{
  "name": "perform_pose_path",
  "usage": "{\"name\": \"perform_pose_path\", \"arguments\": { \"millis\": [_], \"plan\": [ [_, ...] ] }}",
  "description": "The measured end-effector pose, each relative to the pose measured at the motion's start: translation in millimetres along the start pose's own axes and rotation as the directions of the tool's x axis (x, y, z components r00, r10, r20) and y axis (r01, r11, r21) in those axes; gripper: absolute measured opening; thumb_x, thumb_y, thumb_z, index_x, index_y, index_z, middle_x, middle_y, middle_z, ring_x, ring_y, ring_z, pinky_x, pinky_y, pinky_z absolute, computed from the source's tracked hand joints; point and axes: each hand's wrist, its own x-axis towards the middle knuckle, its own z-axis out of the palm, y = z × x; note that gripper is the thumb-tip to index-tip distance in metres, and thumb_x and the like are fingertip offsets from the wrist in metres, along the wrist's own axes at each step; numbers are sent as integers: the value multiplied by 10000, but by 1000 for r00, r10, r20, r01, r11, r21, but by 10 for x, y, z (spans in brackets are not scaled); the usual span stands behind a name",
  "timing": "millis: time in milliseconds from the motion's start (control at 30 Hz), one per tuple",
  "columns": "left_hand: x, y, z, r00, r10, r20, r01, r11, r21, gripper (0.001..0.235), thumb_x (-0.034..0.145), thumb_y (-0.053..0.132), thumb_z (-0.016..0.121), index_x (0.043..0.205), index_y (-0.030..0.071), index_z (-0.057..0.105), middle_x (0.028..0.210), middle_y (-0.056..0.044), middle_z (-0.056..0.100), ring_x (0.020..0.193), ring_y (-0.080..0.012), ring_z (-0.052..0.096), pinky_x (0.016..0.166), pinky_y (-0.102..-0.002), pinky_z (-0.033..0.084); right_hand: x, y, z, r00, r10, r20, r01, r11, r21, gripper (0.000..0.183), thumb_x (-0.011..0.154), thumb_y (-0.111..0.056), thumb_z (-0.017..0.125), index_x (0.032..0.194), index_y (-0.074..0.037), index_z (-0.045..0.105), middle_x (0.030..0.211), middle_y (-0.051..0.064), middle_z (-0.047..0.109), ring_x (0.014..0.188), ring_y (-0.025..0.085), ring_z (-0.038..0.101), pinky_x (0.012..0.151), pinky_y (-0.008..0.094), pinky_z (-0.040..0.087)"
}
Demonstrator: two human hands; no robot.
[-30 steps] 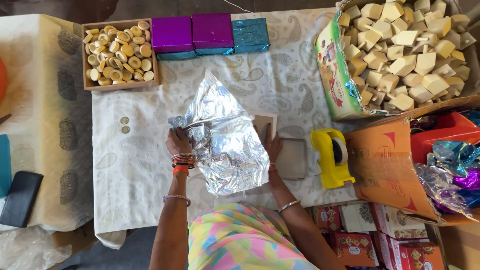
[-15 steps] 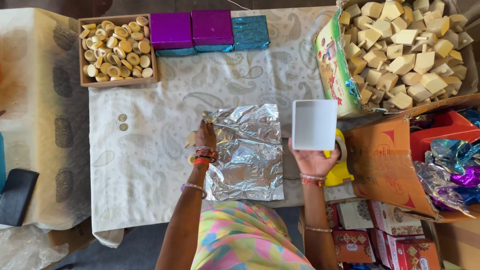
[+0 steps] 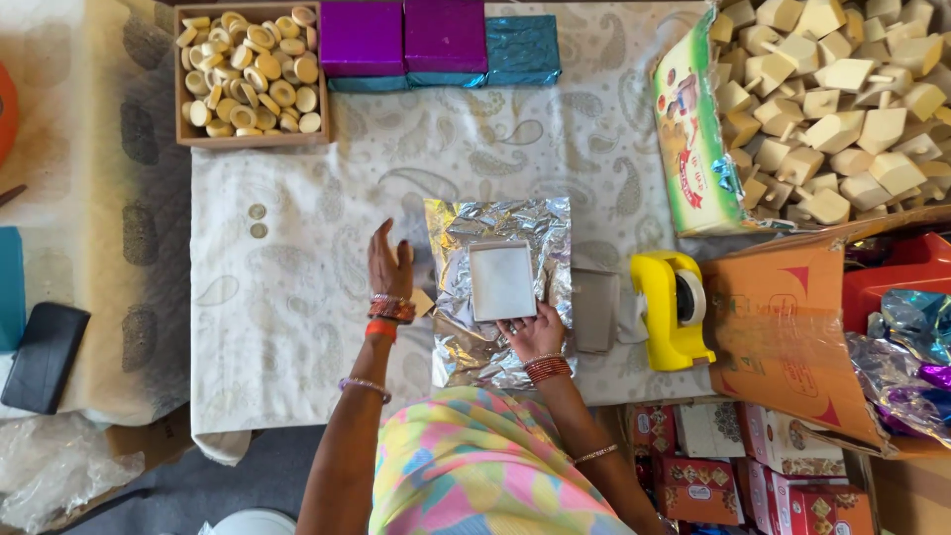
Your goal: Wrapping small objects in decorative foil and placing them into a small box.
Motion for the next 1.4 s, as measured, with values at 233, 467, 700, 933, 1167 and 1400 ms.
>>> {"name": "perform_pose_path", "arguments": {
  "millis": [233,467,700,933,1167,1400],
  "plan": [
    [-687,-46,-339,995,-95,9,92,976,196,507,868,32,662,1365,71,567,1294,-162,629,1241,-363,548,1086,-524,390,87,6,-94,976,-186,116,217,890,-400,427,904,-187,716,1286,-122,537,1097,79,655,1002,258,663,856,512,632],
    [-880,336,-328,974,-26,227,-62,925,374,636,798,209,794,1391,152,571,1454,-195,476,1290,-401,463,1018,-537,397,217,-28,-59,962,-259,86,272,884,-380,392,960,-151,655,1309,-62,500,1139,131,665,979,271,711,817,427,649],
    [-792,-377,-225,938,77,339,-192,927,322,587,780,90,738,1350,121,603,1477,-132,525,1270,-391,526,1028,-495,479,411,61,-503,939,-278,202,342,708,-617,396,1012,-68,661,1374,40,541,1216,149,651,1027,248,684,901,393,631],
    [-655,-449,-523,907,130,402,-269,911,313,538,770,-118,580,1226,150,681,1512,-45,554,1395,-390,479,1131,-516,437,-886,-171,521,720,-411,558,409,-399,-821,680,968,-273,610,1529,-35,309,1474,251,452,1085,351,671,731,403,618],
    [-899,138,-603,935,187,301,-299,872,388,522,752,-7,610,1245,160,651,1434,-138,558,1325,-423,501,1061,-560,424,-1050,-583,396,379,-489,785,239,-768,-594,685,907,-187,659,1527,-87,385,1395,216,573,1196,372,627,933,503,517],
    [-1234,359,-197,899,-156,409,57,968,243,611,913,361,726,1409,117,466,1154,-233,663,908,-440,677,711,-534,546,-644,-444,199,713,-502,489,273,-443,-854,689,945,28,631,1552,-207,405,1266,148,682,884,273,727,752,372,576]
  ]
}}
